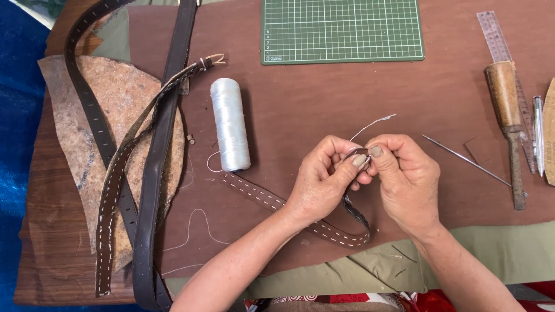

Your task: Hand-stitching a leather belt component using an awl and thread on a workshop table.

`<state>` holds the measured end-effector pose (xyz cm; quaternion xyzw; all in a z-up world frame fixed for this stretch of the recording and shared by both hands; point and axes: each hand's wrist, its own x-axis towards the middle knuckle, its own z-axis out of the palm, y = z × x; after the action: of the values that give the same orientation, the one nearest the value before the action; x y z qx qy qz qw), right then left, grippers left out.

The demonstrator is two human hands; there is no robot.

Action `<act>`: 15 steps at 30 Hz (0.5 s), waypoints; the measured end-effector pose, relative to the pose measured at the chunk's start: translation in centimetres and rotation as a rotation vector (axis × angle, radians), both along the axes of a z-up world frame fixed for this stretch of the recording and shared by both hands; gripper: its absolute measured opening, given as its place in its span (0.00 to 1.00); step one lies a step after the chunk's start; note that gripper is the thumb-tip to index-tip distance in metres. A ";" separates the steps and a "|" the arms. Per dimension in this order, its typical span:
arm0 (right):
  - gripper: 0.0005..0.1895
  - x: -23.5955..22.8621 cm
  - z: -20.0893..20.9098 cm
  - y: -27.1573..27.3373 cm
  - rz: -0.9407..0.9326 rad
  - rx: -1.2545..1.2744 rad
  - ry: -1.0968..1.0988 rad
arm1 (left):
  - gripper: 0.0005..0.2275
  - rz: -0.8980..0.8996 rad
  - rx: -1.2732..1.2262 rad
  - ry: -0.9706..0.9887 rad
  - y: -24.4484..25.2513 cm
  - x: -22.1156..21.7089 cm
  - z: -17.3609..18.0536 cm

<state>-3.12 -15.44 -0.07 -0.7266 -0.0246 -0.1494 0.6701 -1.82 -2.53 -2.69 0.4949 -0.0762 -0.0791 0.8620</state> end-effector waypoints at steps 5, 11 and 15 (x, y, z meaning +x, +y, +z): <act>0.07 -0.1 0.4 0.5 0.019 0.108 0.032 | 0.06 -0.034 -0.094 0.068 0.4 0.5 -0.8; 0.11 -0.3 1.9 0.7 0.138 0.104 0.112 | 0.05 -0.041 -0.165 0.156 1.3 1.1 0.3; 0.13 0.1 0.2 -1.0 0.188 -0.022 0.060 | 0.05 -0.028 -0.132 0.155 1.4 1.2 -0.1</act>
<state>-3.05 -16.47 0.08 -0.7325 -0.0741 -0.0638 0.6737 -0.60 -1.16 -2.79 0.4284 -0.0214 -0.1237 0.8948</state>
